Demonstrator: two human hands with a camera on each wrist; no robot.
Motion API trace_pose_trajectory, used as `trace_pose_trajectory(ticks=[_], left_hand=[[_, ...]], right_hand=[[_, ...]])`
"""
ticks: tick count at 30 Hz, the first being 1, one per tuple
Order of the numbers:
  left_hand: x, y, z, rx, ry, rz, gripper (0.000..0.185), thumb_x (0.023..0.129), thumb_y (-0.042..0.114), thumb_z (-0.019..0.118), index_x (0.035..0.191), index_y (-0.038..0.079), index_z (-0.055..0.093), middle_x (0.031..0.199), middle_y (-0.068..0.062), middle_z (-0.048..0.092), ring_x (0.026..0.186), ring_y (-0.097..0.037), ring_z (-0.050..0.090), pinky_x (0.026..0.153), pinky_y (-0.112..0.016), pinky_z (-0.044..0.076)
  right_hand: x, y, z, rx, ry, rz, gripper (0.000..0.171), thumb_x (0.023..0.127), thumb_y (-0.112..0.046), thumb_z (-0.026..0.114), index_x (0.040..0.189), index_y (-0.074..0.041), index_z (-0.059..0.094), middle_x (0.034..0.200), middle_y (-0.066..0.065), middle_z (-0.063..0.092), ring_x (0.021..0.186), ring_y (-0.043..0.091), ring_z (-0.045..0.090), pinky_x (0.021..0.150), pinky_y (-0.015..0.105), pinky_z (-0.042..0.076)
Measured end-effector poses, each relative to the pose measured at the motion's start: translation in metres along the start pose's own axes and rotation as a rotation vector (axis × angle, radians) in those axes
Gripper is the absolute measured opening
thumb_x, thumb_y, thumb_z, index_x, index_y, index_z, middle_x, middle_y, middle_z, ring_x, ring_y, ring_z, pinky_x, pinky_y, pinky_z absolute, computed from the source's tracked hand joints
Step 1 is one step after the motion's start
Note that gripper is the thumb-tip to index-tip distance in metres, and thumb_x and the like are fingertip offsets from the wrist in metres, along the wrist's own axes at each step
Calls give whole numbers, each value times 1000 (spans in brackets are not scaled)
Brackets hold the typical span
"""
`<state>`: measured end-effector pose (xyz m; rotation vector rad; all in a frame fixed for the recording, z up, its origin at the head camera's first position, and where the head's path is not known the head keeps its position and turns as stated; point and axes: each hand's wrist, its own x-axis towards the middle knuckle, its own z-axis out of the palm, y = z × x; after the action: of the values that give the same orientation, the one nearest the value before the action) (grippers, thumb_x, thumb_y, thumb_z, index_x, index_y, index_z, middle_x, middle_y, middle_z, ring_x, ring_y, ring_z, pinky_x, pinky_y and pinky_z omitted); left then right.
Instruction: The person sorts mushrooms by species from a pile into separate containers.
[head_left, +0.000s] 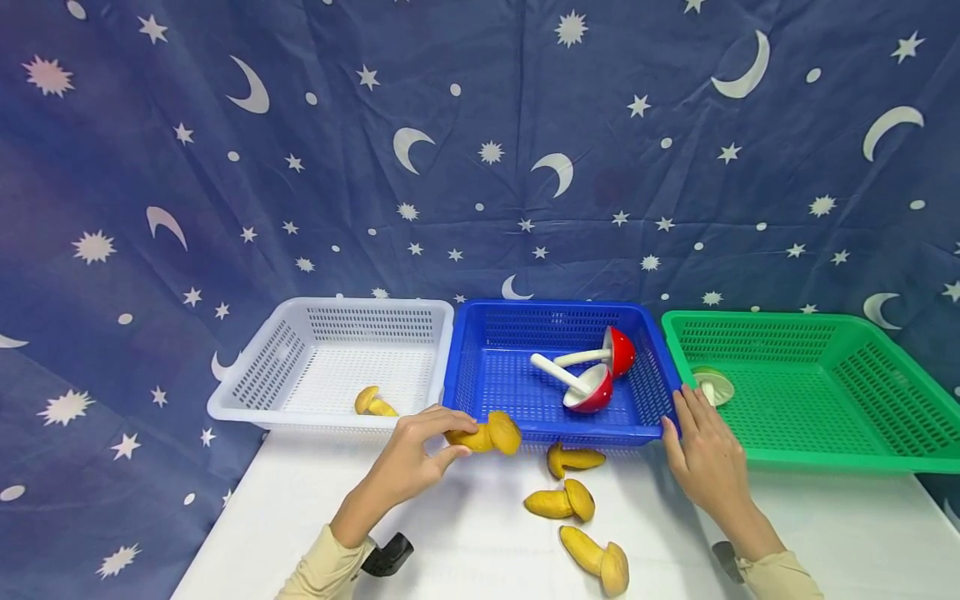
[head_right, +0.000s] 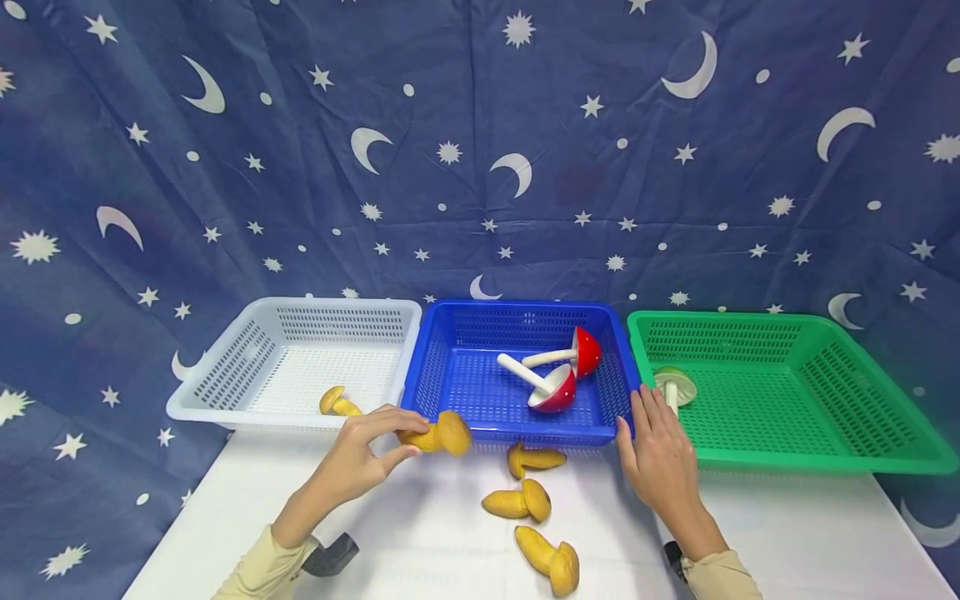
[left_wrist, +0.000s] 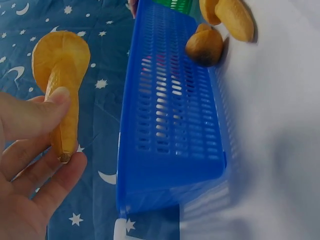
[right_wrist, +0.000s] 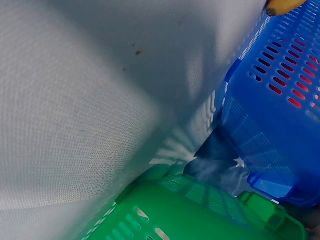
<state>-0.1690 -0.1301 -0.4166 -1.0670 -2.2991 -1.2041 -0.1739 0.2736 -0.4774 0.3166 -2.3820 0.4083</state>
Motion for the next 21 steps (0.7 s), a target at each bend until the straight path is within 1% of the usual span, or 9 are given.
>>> trace_pose_trajectory(ticks=[3,4,9,13,16,20,21], left_hand=[[1,-2,-5,17,29,-13,31,72,1,79,101,10,71,101,2,69,87,-11,63,78,-24,53],[1,-3,-6,23,39,-15,31,72,1,80,100,10,71,101,1,69,85,-11,63,75,-24,53],[4,-7,-13,43,89,-25,34,68,-5,80,98,7,71,98,-2,70,79,-12,63,69,-24,54],[7,-10,-19,49,134,-51,35,66,-9,80,96,6,71,97,-3,70,79,-13,63,68,-25,54],[8,-13,-25,56,168,-87,36,65,-9,81,96,7,72,97,-1,70,80,-13,63,68,-25,55],[8,-17,-31,90,204,-128,37,64,-7,82,96,8,72,96,1,71,79,-12,65,67,-25,54],[8,-18,-32,95,211,-135,37,64,-7,82,96,8,72,95,0,71,78,-13,65,67,-25,54]], right_hand=[[0,0,0,-1,-1,-1,48,94,-26,50,126,10,53,132,26,50,123,44,45,98,57,39],[0,0,0,-1,-1,-1,48,94,-26,50,126,10,53,132,26,50,123,44,45,101,55,38],[0,0,0,-1,-2,0,48,94,-26,50,126,10,53,132,26,50,124,44,44,104,52,36],[-1,0,-1,2,-4,6,48,94,-26,50,127,10,53,133,26,50,124,44,44,108,47,31],[0,-1,-1,5,-2,7,48,94,-25,50,127,10,53,133,26,50,124,44,44,112,42,27],[0,-2,-1,3,-5,10,48,94,-25,50,127,10,53,133,26,50,125,43,43,112,41,26],[0,-2,-1,1,-4,9,48,94,-25,50,127,10,53,133,26,50,125,43,43,111,43,28]])
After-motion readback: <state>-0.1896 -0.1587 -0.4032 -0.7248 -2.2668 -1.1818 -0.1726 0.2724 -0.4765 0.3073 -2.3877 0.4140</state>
